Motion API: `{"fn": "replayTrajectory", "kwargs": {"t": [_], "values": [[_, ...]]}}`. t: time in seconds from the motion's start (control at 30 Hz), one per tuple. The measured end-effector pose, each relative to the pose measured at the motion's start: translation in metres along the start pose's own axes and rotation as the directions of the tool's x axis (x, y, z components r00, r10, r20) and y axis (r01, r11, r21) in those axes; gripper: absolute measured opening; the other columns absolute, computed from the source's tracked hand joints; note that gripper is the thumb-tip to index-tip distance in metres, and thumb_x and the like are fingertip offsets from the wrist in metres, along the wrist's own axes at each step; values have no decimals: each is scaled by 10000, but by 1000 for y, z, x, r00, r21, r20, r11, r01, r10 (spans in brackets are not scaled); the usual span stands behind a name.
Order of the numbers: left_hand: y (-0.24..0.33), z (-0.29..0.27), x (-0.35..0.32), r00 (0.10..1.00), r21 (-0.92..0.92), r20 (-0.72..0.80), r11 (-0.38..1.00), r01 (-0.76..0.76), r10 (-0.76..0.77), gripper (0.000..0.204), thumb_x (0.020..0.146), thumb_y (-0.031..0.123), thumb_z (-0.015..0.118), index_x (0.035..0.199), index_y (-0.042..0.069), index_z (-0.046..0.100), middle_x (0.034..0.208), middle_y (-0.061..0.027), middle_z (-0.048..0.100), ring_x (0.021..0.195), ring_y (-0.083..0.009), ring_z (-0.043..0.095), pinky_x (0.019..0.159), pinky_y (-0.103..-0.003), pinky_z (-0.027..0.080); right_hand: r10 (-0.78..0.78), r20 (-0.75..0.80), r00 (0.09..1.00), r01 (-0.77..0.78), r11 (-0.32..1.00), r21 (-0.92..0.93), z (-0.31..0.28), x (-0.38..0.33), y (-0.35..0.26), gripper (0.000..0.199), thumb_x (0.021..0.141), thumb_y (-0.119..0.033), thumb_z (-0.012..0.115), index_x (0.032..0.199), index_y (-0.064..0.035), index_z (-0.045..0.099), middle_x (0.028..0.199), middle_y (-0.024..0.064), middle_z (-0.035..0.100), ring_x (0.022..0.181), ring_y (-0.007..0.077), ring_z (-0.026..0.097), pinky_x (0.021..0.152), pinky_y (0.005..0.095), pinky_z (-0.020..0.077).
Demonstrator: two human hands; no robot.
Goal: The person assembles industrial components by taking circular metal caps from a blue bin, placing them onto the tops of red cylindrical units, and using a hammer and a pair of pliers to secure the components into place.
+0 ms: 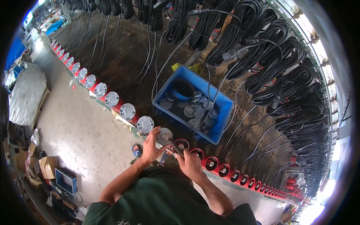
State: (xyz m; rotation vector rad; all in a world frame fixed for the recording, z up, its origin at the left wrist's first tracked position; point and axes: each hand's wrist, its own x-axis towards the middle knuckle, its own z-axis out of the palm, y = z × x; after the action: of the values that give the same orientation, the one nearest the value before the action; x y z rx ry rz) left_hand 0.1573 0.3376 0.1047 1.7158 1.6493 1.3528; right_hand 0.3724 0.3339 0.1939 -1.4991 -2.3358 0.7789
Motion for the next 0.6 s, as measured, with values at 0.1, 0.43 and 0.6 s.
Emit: {"fn": "replayTrajectory", "kwargs": {"t": [0.1,0.43,0.6], "values": [[0,2,4,1000,-43,5,999,12,-12,781,704,180,968,1318,12,515,1473,-221,579,1197,-409,672,952,-436,596,12,-45,999,-14,999,-42,6,0,3,313,1009,-309,702,981,-20,583,778,227,690,685,447,687,572,521,525],[2,-2,2,998,-78,37,995,58,-55,842,723,208,943,1387,-13,475,1511,-235,543,1310,-444,595,1052,-473,535,38,-12,999,-39,996,-82,10,4,2,286,999,-286,709,988,-32,578,759,224,685,683,453,687,566,536,521],[1,-4,2,999,-91,34,995,34,-31,845,720,203,942,1385,-10,466,1530,-233,530,1317,-442,591,1056,-468,535,40,-40,998,-38,998,58,0,4,-9,284,985,-274,727,961,-31,582,718,222,675,672,453,686,564,536,520]]}}
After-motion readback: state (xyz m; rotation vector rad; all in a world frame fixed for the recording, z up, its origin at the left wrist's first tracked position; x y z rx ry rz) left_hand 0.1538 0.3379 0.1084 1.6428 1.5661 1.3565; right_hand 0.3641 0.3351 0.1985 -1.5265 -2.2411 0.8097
